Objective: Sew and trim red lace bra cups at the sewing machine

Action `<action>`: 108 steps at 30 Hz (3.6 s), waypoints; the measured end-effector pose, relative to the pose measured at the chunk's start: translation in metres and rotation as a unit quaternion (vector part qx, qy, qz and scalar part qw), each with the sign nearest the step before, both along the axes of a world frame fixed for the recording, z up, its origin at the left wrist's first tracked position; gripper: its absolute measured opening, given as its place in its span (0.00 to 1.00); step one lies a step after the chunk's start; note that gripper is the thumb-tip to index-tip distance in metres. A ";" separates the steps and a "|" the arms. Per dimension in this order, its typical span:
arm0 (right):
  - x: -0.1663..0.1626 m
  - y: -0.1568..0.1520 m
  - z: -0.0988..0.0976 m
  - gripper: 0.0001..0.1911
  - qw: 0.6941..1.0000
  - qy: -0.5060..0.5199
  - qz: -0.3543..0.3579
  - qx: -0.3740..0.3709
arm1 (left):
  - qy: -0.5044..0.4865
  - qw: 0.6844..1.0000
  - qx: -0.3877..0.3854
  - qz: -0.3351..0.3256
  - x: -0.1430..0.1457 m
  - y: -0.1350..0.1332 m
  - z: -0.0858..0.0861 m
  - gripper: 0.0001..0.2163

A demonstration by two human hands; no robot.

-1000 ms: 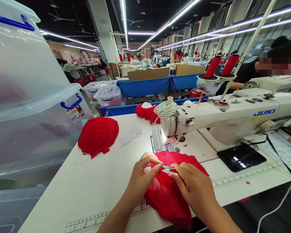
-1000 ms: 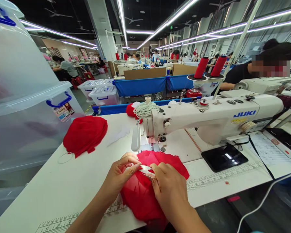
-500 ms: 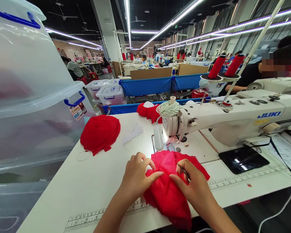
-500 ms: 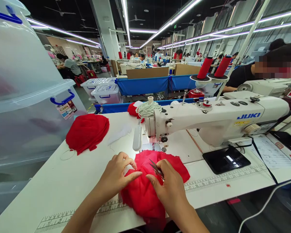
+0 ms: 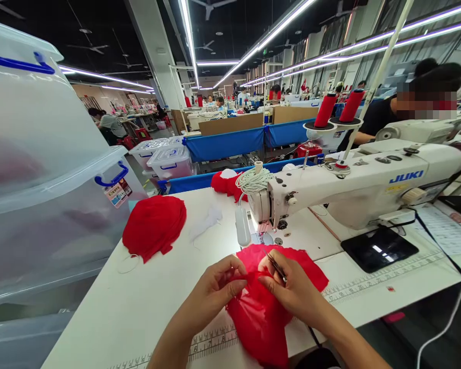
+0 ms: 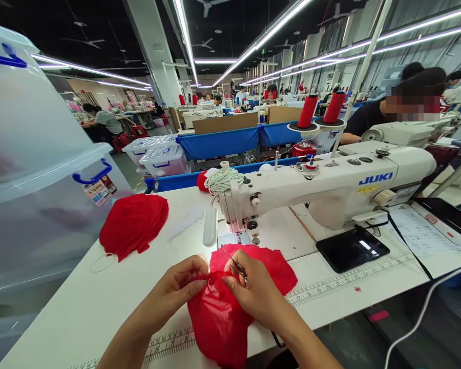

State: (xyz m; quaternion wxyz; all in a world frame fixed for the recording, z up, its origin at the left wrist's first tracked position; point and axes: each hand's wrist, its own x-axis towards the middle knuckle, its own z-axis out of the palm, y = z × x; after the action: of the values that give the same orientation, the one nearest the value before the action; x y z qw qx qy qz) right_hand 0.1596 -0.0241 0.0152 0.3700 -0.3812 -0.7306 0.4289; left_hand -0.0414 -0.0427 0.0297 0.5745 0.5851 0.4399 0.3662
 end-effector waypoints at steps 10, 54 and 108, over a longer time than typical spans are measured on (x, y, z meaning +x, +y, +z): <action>0.004 -0.006 -0.008 0.14 0.998 0.024 -0.052 -0.013 | 0.099 0.990 0.043 0.091 0.010 0.005 -0.001 0.15; 0.003 -0.009 -0.011 0.15 0.932 0.162 -0.322 0.036 | -0.133 0.965 -0.164 0.154 0.031 0.000 -0.004 0.12; 0.014 -0.026 -0.041 0.13 0.925 -0.184 -0.229 0.240 | -0.165 0.957 -0.188 0.147 0.032 0.003 -0.014 0.15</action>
State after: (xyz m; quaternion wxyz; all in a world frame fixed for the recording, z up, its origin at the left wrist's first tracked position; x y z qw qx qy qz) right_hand 0.1736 -0.0505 -0.0262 0.3974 -0.5106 -0.7596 0.0663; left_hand -0.0099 -0.0401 0.0159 0.6786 0.3269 0.4809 0.4488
